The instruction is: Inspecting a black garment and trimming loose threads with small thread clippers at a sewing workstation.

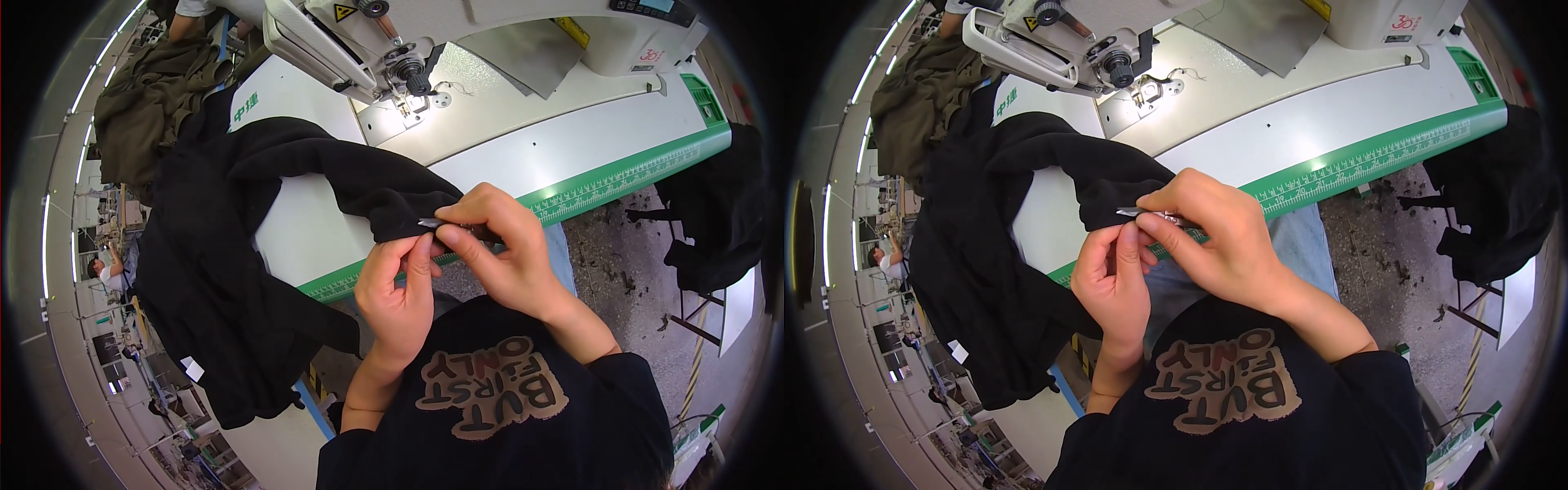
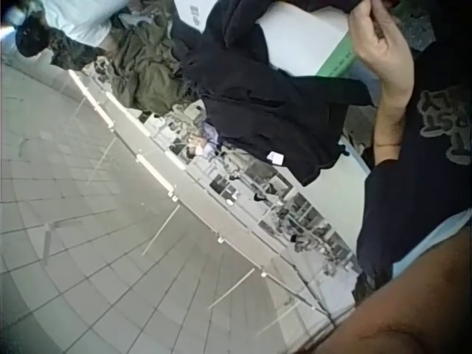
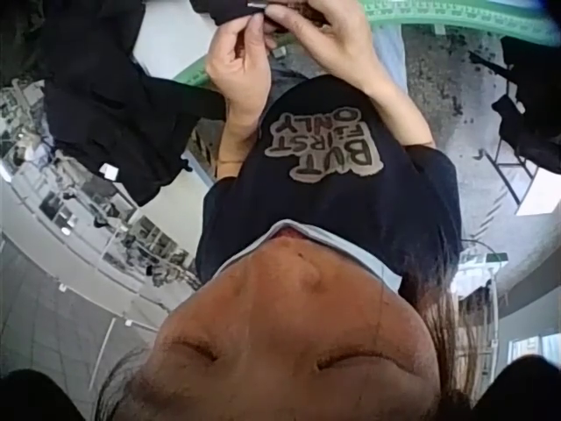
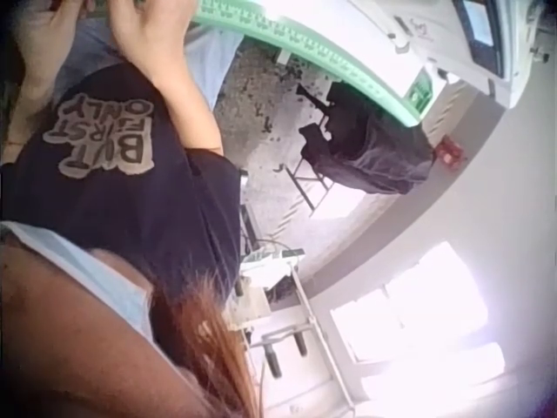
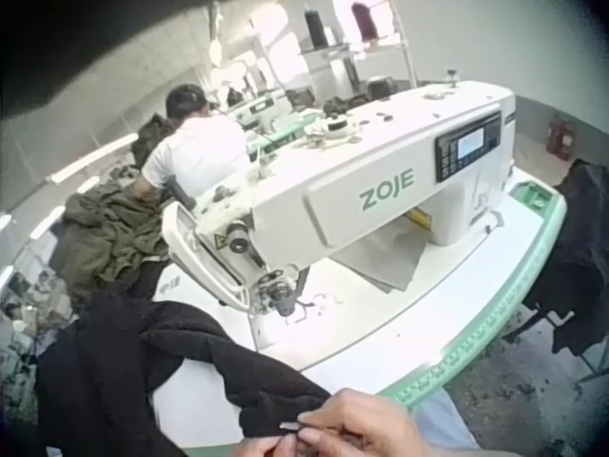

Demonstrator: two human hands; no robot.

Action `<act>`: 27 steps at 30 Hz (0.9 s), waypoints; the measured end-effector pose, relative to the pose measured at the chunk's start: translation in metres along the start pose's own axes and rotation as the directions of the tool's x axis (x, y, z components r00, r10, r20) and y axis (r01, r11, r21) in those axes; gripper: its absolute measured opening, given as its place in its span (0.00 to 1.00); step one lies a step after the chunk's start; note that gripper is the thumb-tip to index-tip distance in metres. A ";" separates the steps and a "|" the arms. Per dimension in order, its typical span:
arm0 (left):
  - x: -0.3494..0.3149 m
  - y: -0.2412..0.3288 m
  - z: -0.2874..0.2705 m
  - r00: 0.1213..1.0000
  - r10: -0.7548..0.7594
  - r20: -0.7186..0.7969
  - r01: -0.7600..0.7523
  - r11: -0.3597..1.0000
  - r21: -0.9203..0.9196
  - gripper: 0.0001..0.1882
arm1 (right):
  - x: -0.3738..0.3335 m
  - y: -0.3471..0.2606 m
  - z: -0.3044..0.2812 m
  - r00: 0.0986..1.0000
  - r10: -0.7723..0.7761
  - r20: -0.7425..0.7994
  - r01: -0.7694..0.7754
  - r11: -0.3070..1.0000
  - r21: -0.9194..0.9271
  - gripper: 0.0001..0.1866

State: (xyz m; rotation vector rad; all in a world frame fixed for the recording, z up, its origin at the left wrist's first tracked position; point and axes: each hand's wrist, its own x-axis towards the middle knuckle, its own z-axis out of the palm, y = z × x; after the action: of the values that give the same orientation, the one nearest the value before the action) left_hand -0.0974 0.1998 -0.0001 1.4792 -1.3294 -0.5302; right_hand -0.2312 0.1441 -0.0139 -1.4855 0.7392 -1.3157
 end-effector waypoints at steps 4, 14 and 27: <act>0.000 0.002 0.000 0.999 -0.047 -0.001 0.047 0.996 -0.075 0.02 | 0.002 -0.003 -0.012 0.935 0.353 0.036 -0.311 0.768 0.560 0.09; -0.002 -0.005 -0.001 1.000 0.025 -0.015 -0.025 0.999 0.028 0.03 | 0.003 0.001 0.002 0.977 -0.209 -0.030 0.199 0.960 -0.199 0.11; 0.004 -0.003 -0.001 0.948 0.315 0.049 -0.318 0.926 0.206 0.05 | 0.017 -0.011 -0.010 0.966 0.233 0.112 -0.232 0.972 -0.023 0.06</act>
State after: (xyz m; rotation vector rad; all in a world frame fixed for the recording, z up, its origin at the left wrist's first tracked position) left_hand -0.0938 0.1963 -0.0009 1.3911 -1.6391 -0.1939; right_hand -0.2385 0.1300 0.0020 -1.4211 0.8192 -1.0428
